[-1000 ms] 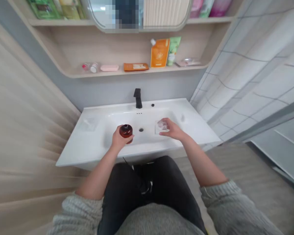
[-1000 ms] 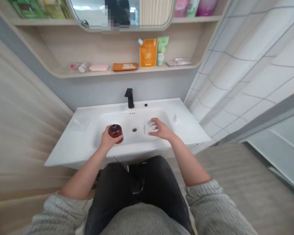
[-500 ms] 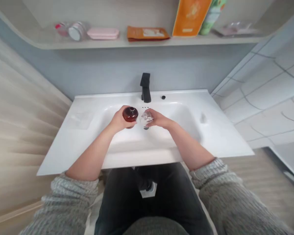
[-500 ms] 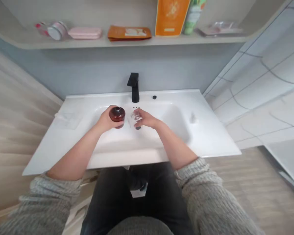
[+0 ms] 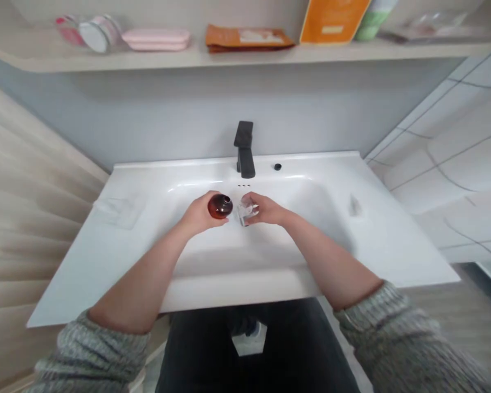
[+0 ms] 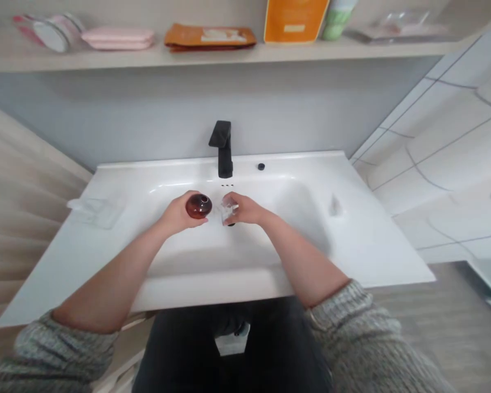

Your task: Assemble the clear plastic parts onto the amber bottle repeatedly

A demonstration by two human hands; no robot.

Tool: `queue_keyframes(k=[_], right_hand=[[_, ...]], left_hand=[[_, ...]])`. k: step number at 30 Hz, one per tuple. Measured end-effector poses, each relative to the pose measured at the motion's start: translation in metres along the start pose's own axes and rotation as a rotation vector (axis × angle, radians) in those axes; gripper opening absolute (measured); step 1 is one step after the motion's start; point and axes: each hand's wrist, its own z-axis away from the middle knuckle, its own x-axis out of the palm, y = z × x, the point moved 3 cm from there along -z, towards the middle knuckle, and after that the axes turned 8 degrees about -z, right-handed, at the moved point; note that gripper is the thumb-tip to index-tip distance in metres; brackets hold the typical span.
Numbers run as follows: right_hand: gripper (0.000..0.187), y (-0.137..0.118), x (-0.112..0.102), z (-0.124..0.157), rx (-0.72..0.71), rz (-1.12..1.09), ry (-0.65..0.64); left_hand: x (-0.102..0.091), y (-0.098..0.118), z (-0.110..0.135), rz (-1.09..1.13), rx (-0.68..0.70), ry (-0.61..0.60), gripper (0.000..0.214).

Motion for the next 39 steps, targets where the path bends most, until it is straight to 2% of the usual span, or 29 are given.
queue_keyframes(k=[7, 17, 30, 39], right_hand=[[0.067, -0.004, -0.002, 0.002, -0.018, 0.022, 0.015], [0.068, 0.009, -0.001, -0.005, -0.068, 0.078, 0.005], [0.068, 0.005, 0.001, -0.003, -0.073, 0.126, 0.011], [0.066, 0.004, 0.003, -0.003, -0.062, 0.133, 0.009]], left_hand=[[0.0, -0.001, -0.001, -0.047, 0.019, 0.01, 0.074], [0.006, -0.004, -0.001, -0.122, 0.03, 0.011, 0.075], [0.004, 0.005, -0.003, -0.379, 0.112, 0.038, 0.072], [0.0, 0.015, 0.0, -0.534, 0.108, 0.035, 0.069]])
